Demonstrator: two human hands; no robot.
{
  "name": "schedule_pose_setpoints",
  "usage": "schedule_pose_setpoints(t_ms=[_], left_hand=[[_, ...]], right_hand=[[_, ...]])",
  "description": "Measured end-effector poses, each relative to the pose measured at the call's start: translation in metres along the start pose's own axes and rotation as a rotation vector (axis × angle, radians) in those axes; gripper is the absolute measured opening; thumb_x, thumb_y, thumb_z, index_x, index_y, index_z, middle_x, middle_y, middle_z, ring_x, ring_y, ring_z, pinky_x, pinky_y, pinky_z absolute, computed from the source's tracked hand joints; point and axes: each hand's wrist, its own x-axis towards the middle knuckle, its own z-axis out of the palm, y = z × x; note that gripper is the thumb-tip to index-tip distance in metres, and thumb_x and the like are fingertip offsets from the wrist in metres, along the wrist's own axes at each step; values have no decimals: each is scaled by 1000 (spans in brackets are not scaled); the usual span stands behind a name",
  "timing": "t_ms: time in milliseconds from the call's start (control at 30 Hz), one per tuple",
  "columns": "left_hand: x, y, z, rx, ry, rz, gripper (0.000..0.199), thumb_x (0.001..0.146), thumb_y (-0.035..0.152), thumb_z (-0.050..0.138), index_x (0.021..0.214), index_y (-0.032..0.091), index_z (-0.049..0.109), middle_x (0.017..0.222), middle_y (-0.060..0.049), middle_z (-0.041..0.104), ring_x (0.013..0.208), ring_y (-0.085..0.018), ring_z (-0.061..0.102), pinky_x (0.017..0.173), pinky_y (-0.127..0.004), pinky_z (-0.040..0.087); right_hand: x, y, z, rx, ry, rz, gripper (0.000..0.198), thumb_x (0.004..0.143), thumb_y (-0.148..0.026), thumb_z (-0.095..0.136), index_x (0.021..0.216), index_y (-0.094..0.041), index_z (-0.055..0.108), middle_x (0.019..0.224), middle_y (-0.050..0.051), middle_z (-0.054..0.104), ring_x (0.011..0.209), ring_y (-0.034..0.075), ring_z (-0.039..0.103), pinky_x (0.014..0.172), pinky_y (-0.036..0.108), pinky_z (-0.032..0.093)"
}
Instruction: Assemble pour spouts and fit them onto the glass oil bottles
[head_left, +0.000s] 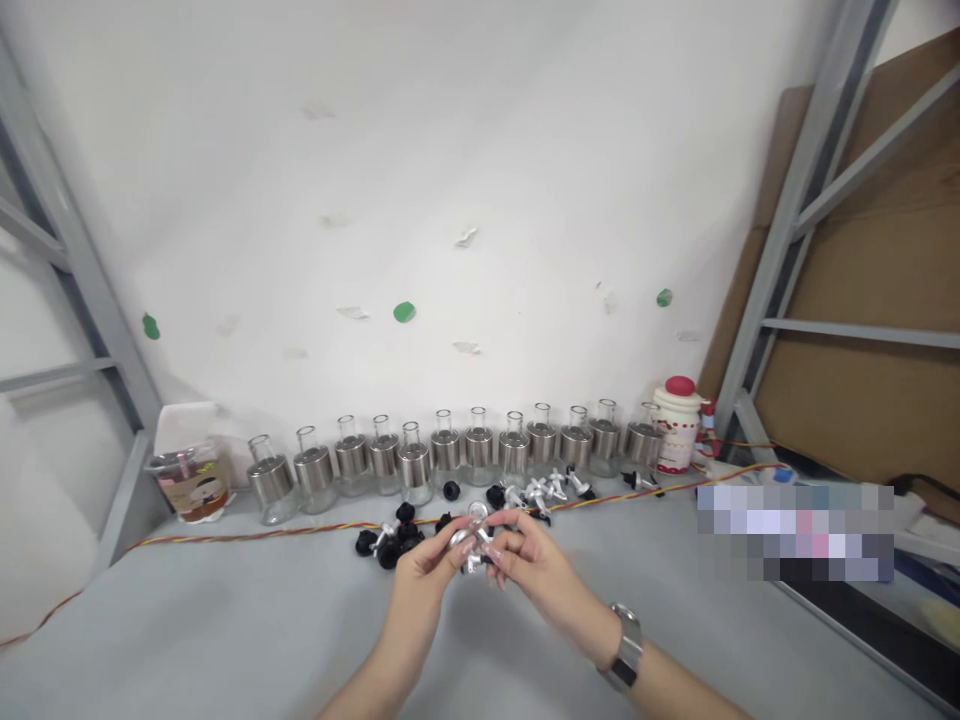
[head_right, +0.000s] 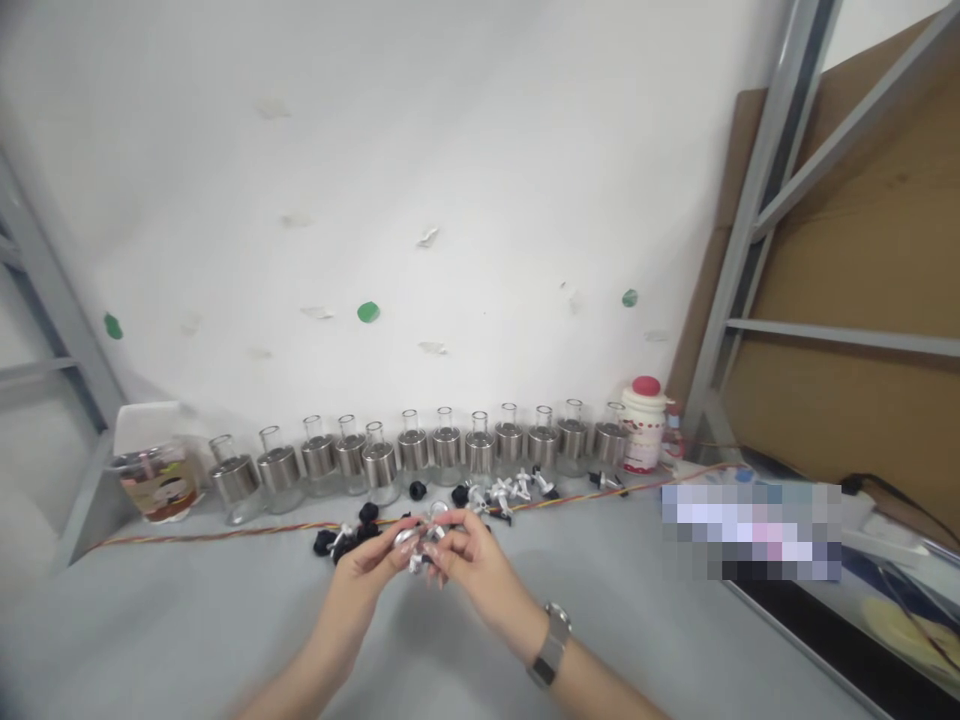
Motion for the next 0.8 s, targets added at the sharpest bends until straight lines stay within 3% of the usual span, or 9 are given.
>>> schedule_pose_setpoints(t_ms=[567, 800], left_hand=[[-5, 2, 3, 96, -24, -6, 31, 63, 38, 67, 85, 17, 70, 82, -5, 70, 79, -22, 60, 76, -31, 45], [-1, -5, 3, 184, -4, 143, 27, 71, 36, 61, 91, 19, 67, 97, -7, 65, 93, -22, 56, 80, -30, 44]], right_hand=[[-7, 8, 10, -106, -42, 53, 33, 72, -44, 60, 81, -20, 40, 60, -6, 50, 54, 9, 49, 51, 23, 38], [-10, 9, 20, -155, -20, 19, 31, 78, -46, 52, 89, -18, 45, 60, -3, 54, 56, 13, 54, 58, 29, 44]])
